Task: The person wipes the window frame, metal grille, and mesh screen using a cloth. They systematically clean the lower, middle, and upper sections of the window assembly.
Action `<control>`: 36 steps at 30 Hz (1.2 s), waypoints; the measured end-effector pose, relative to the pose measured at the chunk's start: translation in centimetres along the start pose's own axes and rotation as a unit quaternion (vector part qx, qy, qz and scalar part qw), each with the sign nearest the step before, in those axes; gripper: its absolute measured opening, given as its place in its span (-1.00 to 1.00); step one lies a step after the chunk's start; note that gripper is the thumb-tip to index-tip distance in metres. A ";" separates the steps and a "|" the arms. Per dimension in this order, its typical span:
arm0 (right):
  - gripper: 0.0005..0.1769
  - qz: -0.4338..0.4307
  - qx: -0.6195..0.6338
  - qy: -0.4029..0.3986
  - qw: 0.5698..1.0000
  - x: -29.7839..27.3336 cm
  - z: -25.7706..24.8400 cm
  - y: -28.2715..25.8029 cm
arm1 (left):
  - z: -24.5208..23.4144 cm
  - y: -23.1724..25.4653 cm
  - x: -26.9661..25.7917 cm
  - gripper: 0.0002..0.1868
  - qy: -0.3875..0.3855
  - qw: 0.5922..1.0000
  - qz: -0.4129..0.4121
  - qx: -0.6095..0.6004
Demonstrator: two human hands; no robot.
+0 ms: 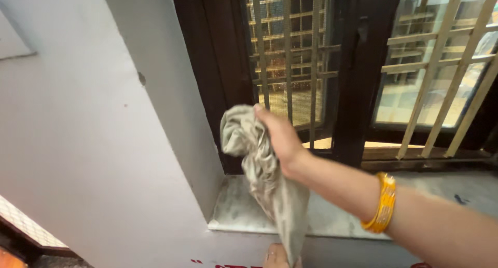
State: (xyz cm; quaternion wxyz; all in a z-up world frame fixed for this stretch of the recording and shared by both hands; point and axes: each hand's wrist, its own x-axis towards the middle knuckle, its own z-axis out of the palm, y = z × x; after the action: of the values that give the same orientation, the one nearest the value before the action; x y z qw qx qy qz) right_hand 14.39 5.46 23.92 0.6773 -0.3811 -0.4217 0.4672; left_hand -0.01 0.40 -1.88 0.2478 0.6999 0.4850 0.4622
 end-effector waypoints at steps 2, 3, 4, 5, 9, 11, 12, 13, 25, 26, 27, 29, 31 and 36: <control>-0.51 -0.086 -0.101 -0.010 0.991 0.8 -0.5 -1.3 | -0.9 -0.2 1.5 -0.63 -0.038 0.989 -0.066 0.127; -0.52 -0.126 -0.235 0.001 0.964 0.9 -0.9 -1.8 | -1.8 0.5 2.8 -0.68 -0.048 0.974 -0.074 0.210; -0.50 -0.164 -0.365 0.012 0.916 1.0 -1.3 -2.1 | -3.2 1.6 4.7 -0.71 -0.044 0.952 -0.066 0.296; -0.49 -0.193 -0.430 -0.018 0.882 0.8 -1.4 -2.1 | -5.0 3.0 6.9 -0.71 -0.032 0.929 -0.057 0.364; -0.55 -0.309 -0.565 -0.115 0.756 -0.5 -1.3 -1.5 | -12.4 9.8 14.4 -0.64 0.007 0.990 -0.106 -0.092; -0.57 -0.363 -0.574 -0.119 0.724 -0.2 -0.8 -2.2 | -12.9 13.3 16.1 -0.44 0.046 0.992 0.096 -0.071; -0.55 -0.389 -0.576 -0.104 0.711 0.4 -0.6 -2.8 | -12.8 14.8 17.0 -0.31 0.042 0.978 0.199 -0.042; -0.53 -0.412 -0.577 -0.091 0.699 1.2 -0.2 -3.3 | -12.8 15.9 17.9 -0.29 0.049 0.971 0.235 -0.011; -0.46 -0.509 -0.699 -0.049 0.501 6.5 -4.4 8.1 | -4.8 8.1 19.2 0.11 0.028 0.965 0.211 0.154; -0.51 -0.499 -0.696 -0.061 0.513 6.3 -4.6 9.1 | -4.5 7.5 18.6 0.11 0.032 0.963 0.212 0.164; -0.56 -0.487 -0.694 -0.073 0.526 5.4 -4.9 10.2 | -4.3 7.0 17.7 0.12 0.032 0.961 0.213 0.172; -0.59 -0.464 -0.693 -0.117 0.539 3.2 -5.4 11.8 | -4.2 6.5 16.2 0.13 -0.086 0.988 0.021 0.130; -0.60 -0.414 -0.698 -0.153 0.563 1.0 -5.5 12.7 | -4.5 6.5 14.9 -0.24 -0.125 0.970 0.026 0.208; -0.50 -0.158 -0.695 -0.187 0.676 -1.8 -5.7 8.7 | -5.6 9.1 13.8 -0.39 -0.181 0.971 -0.054 0.149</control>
State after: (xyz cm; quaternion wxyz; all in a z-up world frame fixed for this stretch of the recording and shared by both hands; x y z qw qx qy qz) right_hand 16.63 5.42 13.63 0.1873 -0.5744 -0.7968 -0.0134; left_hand 0.52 8.70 13.47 0.2490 0.7738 0.5325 0.2361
